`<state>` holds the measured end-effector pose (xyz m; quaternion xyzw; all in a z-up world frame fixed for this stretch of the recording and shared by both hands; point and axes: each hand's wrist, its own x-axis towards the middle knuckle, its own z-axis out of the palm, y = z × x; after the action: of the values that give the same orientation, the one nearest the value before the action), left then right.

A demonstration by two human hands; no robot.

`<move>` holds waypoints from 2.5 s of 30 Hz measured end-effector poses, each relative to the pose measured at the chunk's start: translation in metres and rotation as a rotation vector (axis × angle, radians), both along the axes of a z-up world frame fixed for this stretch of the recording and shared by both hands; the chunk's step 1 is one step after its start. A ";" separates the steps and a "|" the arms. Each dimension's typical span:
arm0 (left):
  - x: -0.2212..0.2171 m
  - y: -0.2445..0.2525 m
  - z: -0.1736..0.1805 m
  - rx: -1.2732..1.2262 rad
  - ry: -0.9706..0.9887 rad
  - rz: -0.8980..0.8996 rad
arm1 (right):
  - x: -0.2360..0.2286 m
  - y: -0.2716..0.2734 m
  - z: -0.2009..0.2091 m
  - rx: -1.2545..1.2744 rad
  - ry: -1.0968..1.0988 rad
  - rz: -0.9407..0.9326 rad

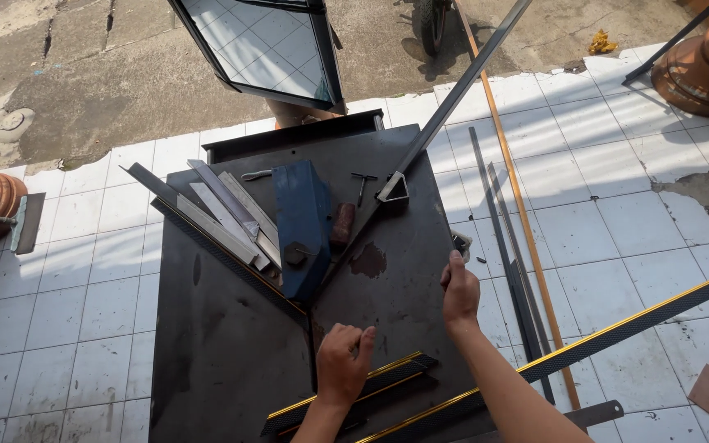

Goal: The person positions long black and gold metal frame pieces on a miter saw table, aligns them with the blade, and cuts them into shorter segments. The person repeats this process for several pieces, stacking the cut segments on the table.

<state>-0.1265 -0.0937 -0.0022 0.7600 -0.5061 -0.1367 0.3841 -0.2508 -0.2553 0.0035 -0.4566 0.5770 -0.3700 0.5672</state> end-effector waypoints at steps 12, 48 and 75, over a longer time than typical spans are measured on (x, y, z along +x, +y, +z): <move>0.163 0.046 -0.009 0.607 -0.398 -0.053 | 0.040 0.123 0.035 0.122 0.143 0.176; 0.110 0.111 -0.024 0.364 -0.287 0.086 | 0.086 0.103 0.003 -0.557 1.339 1.068; 0.082 0.088 -0.018 0.027 -0.276 0.129 | 0.117 0.068 0.009 -0.180 1.020 0.928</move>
<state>-0.0447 -0.0056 -0.0204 0.8076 -0.5025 -0.0126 0.3085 -0.1343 -0.1875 0.0129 -0.8182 0.4836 0.1252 0.2846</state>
